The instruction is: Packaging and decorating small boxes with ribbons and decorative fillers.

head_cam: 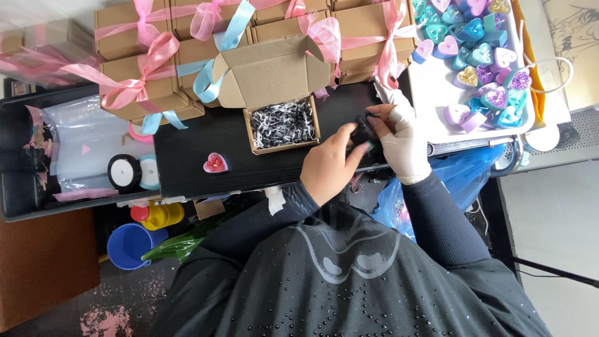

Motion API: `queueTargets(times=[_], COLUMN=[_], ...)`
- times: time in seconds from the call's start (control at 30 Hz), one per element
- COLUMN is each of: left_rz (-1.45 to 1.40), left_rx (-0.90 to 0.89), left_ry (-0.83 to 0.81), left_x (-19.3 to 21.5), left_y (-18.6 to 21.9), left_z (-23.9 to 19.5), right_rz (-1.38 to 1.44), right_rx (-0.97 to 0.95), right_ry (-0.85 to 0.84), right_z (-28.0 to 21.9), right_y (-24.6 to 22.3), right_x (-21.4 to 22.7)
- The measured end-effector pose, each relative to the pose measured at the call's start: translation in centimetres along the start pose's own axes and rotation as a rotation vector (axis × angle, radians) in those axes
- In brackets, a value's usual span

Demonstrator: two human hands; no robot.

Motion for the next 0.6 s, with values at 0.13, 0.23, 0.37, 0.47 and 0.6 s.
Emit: queueTargets(times=[0.13, 0.23, 0.37, 0.47, 0.6], left_rz=[0.008, -0.002, -0.005, 0.015, 0.065], left_rx=[0.058, 0.041, 0.046, -0.008, -0.035], left_ry=[-0.034, -0.037, -0.041, 0.014, 0.036], left_x=[0.0, 0.4, -0.1, -0.7, -0.3], left_y=[0.1, 1.0, 0.4, -0.7, -0.3], left_z=[0.9, 1.5, 1.5, 1.0, 1.0], right_rz=[0.129, 0.160, 0.218, 0.238, 0.228], right_rx=[-0.163, -0.206, -0.349, -0.392, -0.355], right_ry=[-0.040, -0.051, -0.068, -0.082, -0.085], right_z=[-0.4, -0.9, -1.2, -1.5, -1.8], right_y=[1.6, 1.6, 2.8, 2.8, 2.6], right_x=[0.0, 0.0, -0.4, -0.3, -0.1])
Point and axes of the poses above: each hand's wrist, its own z-axis towards the middle knuckle, its own x-axis out of the back of the hand, y = z × x, the point moved 7 cm from there along z, towards the middle knuckle, and after that the axes turned 12 degrees about y, right-handed, at the moved point
